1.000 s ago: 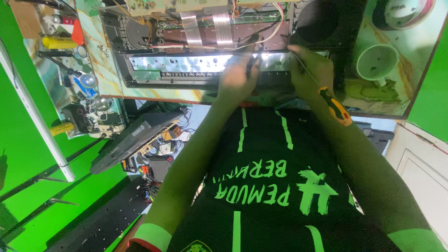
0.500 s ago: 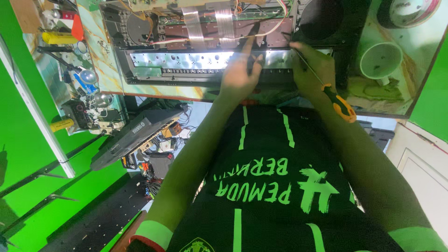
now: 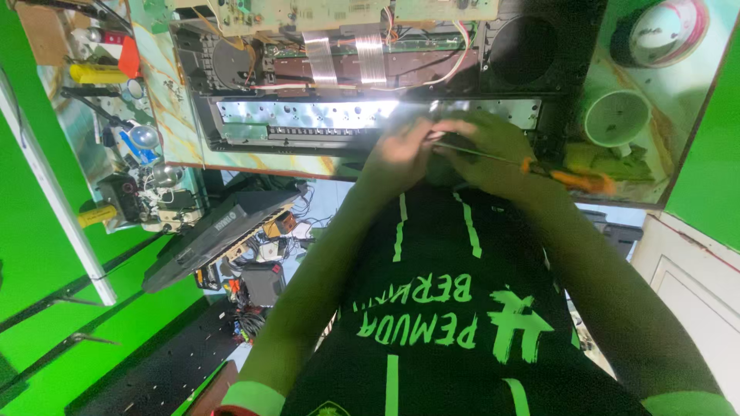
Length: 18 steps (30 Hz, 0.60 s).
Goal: The person works on the internal components of an electronic keyboard, using a screwdriver to remove and replace parts and handling various wires and circuit boards.
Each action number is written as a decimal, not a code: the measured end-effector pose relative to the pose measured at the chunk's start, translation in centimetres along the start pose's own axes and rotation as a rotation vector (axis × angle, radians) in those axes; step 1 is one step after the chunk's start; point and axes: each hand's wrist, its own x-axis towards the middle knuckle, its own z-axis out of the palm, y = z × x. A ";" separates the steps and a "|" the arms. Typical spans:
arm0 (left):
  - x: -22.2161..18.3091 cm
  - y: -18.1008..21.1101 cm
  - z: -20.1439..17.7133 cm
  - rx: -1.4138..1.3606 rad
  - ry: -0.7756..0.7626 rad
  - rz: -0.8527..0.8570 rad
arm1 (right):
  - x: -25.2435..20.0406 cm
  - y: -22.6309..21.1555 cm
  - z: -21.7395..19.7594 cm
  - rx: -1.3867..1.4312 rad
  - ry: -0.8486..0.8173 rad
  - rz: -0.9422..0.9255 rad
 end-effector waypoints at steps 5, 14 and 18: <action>-3.1 -2.1 0.3 -0.603 0.010 -0.553 | 1.8 4.9 0.3 -0.385 0.130 0.158; -4.3 -2.9 1.3 -0.427 0.132 -0.580 | 4.0 5.8 2.0 -0.667 0.068 0.195; -3.7 -3.0 1.0 -0.393 0.127 -0.603 | 4.8 6.1 2.3 -0.779 0.019 0.147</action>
